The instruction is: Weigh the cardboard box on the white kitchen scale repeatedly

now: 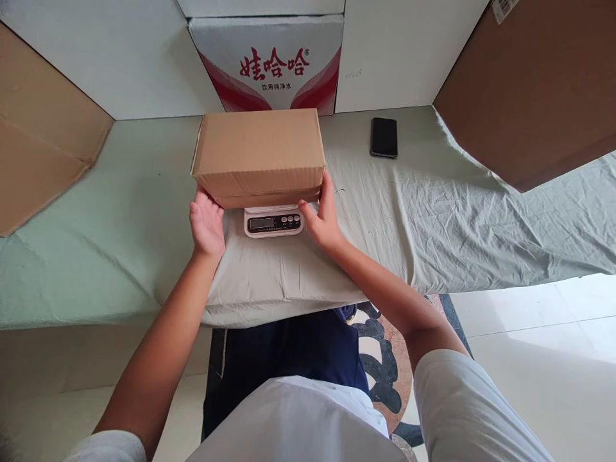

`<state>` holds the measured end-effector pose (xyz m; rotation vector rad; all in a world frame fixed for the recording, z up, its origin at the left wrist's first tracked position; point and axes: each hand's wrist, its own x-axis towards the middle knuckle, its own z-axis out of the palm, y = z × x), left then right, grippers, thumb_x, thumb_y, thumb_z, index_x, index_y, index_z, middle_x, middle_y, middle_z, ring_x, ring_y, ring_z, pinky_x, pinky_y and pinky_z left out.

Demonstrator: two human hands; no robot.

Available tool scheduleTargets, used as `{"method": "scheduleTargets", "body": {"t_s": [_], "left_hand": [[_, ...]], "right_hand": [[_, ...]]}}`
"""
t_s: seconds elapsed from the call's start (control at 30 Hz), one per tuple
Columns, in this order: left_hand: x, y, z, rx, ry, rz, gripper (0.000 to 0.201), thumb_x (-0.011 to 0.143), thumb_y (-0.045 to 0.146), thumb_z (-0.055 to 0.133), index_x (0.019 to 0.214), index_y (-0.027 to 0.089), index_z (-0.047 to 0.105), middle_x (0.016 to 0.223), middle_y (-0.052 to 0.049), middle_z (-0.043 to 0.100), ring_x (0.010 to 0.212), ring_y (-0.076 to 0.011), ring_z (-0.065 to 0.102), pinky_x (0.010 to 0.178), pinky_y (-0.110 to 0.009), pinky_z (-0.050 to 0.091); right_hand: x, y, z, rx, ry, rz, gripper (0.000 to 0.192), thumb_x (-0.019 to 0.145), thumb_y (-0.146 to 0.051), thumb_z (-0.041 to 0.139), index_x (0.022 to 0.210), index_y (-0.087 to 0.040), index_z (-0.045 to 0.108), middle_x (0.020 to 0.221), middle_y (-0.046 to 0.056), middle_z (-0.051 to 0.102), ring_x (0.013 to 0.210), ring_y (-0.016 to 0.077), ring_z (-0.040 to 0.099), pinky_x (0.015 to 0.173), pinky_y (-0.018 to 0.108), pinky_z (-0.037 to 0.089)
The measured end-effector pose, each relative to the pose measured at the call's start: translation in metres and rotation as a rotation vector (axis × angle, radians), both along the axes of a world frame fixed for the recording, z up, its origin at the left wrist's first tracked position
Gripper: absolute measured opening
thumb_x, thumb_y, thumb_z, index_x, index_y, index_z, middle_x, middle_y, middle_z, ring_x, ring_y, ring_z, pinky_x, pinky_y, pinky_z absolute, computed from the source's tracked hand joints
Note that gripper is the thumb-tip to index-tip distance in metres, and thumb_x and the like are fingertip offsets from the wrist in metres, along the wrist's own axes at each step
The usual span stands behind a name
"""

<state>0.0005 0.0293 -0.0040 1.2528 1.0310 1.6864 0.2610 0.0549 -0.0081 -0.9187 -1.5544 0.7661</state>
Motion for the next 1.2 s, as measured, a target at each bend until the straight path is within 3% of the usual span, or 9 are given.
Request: {"method": "scheduleTargets", "body": {"t_s": [0.1, 0.2, 0.37, 0.57, 0.8, 0.93, 1.07, 1.2], "left_hand": [[-0.007, 0.005, 0.000, 0.011, -0.034, -0.007, 0.078, 0.083, 0.092, 0.042, 0.143, 0.044, 0.058, 0.173, 0.007, 0.037, 0.167, -0.0225, 0.018, 0.137, -0.047, 0.017], [-0.014, 0.009, 0.000, 0.028, -0.068, -0.014, 0.070, 0.087, 0.089, 0.039, 0.138, 0.047, 0.062, 0.172, 0.011, 0.038, 0.168, -0.0212, 0.015, 0.140, -0.046, 0.010], [-0.016, 0.012, 0.000, 0.017, 0.024, -0.003, 0.079, 0.087, 0.092, 0.031, 0.144, 0.045, 0.058, 0.172, 0.009, 0.040, 0.167, -0.0233, 0.020, 0.139, -0.049, 0.020], [-0.010, 0.016, 0.001, -0.004, 0.013, -0.001, 0.085, 0.083, 0.094, 0.036, 0.146, 0.041, 0.057, 0.170, 0.004, 0.044, 0.165, -0.0239, 0.027, 0.136, -0.047, 0.027], [-0.005, 0.017, 0.006, -0.019, -0.011, 0.006, 0.093, 0.080, 0.096, 0.037, 0.145, 0.033, 0.058, 0.169, -0.005, 0.046, 0.161, -0.0261, 0.036, 0.133, -0.045, 0.032], [-0.003, 0.017, 0.006, -0.021, -0.011, -0.006, 0.089, 0.080, 0.095, 0.038, 0.140, 0.033, 0.063, 0.163, -0.006, 0.054, 0.157, -0.0276, 0.043, 0.128, -0.044, 0.038], [-0.004, 0.018, 0.004, -0.002, -0.029, -0.013, 0.093, 0.080, 0.097, 0.031, 0.140, 0.033, 0.063, 0.161, -0.007, 0.056, 0.156, -0.0297, 0.045, 0.126, -0.046, 0.039], [-0.005, 0.019, 0.002, 0.001, -0.038, -0.012, 0.095, 0.080, 0.098, 0.027, 0.140, 0.034, 0.064, 0.160, -0.006, 0.057, 0.153, -0.0287, 0.048, 0.125, -0.046, 0.040]], "right_hand": [[0.006, 0.005, 0.001, -0.028, 0.053, 0.012, 0.081, 0.091, -0.075, 0.048, 0.160, -0.046, 0.019, 0.174, -0.001, 0.030, 0.163, 0.0305, 0.029, 0.134, 0.063, 0.028], [0.014, 0.014, 0.003, -0.104, 0.147, -0.018, 0.083, 0.089, -0.079, 0.047, 0.160, -0.048, 0.018, 0.174, -0.001, 0.032, 0.166, 0.0306, 0.027, 0.134, 0.068, 0.025], [0.026, 0.033, -0.005, -0.195, 0.249, -0.093, 0.084, 0.090, -0.081, 0.042, 0.162, -0.042, 0.021, 0.173, 0.005, 0.035, 0.165, 0.0330, 0.031, 0.132, 0.070, 0.028], [0.033, 0.049, -0.022, -0.179, 0.165, -0.013, 0.081, 0.094, -0.077, 0.035, 0.164, -0.040, 0.018, 0.174, 0.005, 0.034, 0.164, 0.0311, 0.035, 0.130, 0.069, 0.033], [0.027, 0.042, -0.013, -0.187, 0.214, 0.028, 0.070, 0.093, -0.072, 0.041, 0.155, -0.039, 0.034, 0.171, 0.002, 0.041, 0.162, 0.0267, 0.038, 0.132, 0.065, 0.032], [0.026, 0.040, -0.011, -0.189, 0.247, 0.034, 0.067, 0.094, -0.069, 0.041, 0.154, -0.039, 0.036, 0.169, 0.002, 0.044, 0.161, 0.0262, 0.041, 0.132, 0.065, 0.032], [0.023, 0.035, -0.004, -0.236, 0.303, 0.029, 0.060, 0.093, -0.072, 0.046, 0.146, -0.045, 0.048, 0.160, -0.004, 0.054, 0.158, 0.0252, 0.044, 0.135, 0.062, 0.029], [0.021, 0.033, 0.001, -0.247, 0.306, 0.031, 0.059, 0.090, -0.077, 0.049, 0.139, -0.044, 0.054, 0.154, -0.003, 0.059, 0.157, 0.0278, 0.044, 0.134, 0.063, 0.032]]}}
